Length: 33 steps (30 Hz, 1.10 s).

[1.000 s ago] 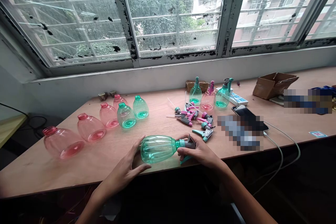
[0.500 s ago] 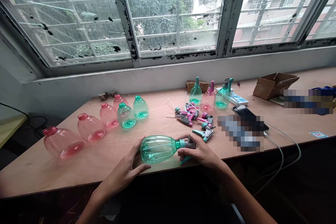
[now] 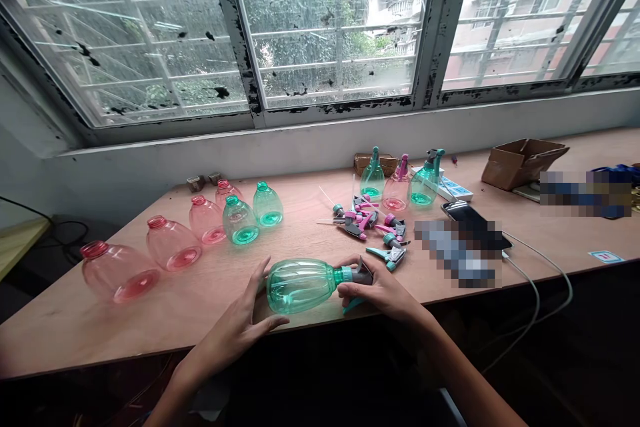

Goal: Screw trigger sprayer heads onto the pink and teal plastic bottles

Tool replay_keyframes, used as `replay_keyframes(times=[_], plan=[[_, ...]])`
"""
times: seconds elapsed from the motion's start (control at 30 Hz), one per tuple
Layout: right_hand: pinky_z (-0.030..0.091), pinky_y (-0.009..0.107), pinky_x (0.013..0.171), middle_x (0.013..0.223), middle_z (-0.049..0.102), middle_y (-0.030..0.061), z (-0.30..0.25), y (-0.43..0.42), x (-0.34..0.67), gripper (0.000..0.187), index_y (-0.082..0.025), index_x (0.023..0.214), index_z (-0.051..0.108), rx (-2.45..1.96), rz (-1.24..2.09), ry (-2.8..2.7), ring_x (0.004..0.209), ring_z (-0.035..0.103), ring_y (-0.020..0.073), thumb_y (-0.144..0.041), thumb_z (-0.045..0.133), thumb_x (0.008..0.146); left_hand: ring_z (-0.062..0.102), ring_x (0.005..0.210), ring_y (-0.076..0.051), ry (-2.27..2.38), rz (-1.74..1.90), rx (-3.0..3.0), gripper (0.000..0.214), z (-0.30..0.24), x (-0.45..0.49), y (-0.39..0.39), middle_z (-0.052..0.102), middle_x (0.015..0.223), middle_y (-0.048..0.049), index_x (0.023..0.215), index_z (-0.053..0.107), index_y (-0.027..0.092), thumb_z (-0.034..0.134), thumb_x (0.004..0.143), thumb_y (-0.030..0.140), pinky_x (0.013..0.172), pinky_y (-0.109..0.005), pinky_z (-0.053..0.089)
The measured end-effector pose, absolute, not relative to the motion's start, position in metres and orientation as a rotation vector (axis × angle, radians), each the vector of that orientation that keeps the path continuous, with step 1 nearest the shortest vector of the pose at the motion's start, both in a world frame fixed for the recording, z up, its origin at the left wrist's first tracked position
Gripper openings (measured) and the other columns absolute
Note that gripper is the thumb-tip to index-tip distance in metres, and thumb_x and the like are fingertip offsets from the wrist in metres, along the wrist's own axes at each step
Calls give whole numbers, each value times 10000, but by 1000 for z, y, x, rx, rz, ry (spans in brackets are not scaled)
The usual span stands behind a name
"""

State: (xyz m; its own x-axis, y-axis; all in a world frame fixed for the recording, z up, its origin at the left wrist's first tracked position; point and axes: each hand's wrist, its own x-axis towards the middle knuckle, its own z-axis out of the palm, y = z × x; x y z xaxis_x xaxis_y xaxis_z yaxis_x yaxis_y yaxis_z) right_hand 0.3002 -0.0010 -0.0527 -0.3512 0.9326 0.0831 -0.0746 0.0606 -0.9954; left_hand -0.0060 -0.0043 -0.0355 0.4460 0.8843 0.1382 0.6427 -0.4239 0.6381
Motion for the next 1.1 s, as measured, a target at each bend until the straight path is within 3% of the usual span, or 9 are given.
replay_keyframes(times=[0.23, 0.47, 0.6, 0.8, 1.1], plan=[[584, 353, 723, 739, 744, 21, -51, -1, 299, 399, -164, 1147, 575, -913, 1448, -1443, 713, 715, 203, -345, 761, 844, 323, 1463, -302, 1241, 620, 2210, 1013, -26, -4, -8, 252, 1631, -86, 1568, 17, 326, 725, 851, 426, 1184, -470, 326], [585, 337, 714, 744, 751, 18, -51, -1, 300, 400, -170, 1142, 573, -924, 1450, -1441, 711, 721, 201, -343, 768, 839, 260, 1485, -317, 1341, 562, 2301, 866, -27, -3, -8, 276, 1621, -95, 1567, 177, 270, 661, 882, 485, 1209, -490, 263], [579, 335, 710, 747, 758, 26, -53, 0, 300, 395, -166, 1133, 571, -937, 1453, -1446, 712, 727, 206, -347, 766, 841, 246, 1488, -328, 1335, 553, 2274, 903, -28, -5, -6, 268, 1623, -98, 1565, 201, 244, 667, 853, 546, 1219, -482, 242], [585, 350, 722, 756, 760, 29, -52, 0, 300, 394, -166, 1115, 572, -940, 1472, -1434, 720, 731, 214, -358, 770, 834, 274, 1484, -295, 1202, 637, 2186, 661, -27, -8, -5, 288, 1619, -78, 1559, 228, 239, 409, 997, 536, 1221, -469, 239], [591, 380, 755, 762, 758, 26, -50, -1, 299, 385, -181, 1061, 570, -977, 1437, -1436, 748, 737, 233, -396, 775, 817, 279, 1483, -286, 1283, 656, 2232, 693, -22, -4, -9, 289, 1621, -38, 1551, 221, 307, 543, 961, 473, 1219, -476, 241]])
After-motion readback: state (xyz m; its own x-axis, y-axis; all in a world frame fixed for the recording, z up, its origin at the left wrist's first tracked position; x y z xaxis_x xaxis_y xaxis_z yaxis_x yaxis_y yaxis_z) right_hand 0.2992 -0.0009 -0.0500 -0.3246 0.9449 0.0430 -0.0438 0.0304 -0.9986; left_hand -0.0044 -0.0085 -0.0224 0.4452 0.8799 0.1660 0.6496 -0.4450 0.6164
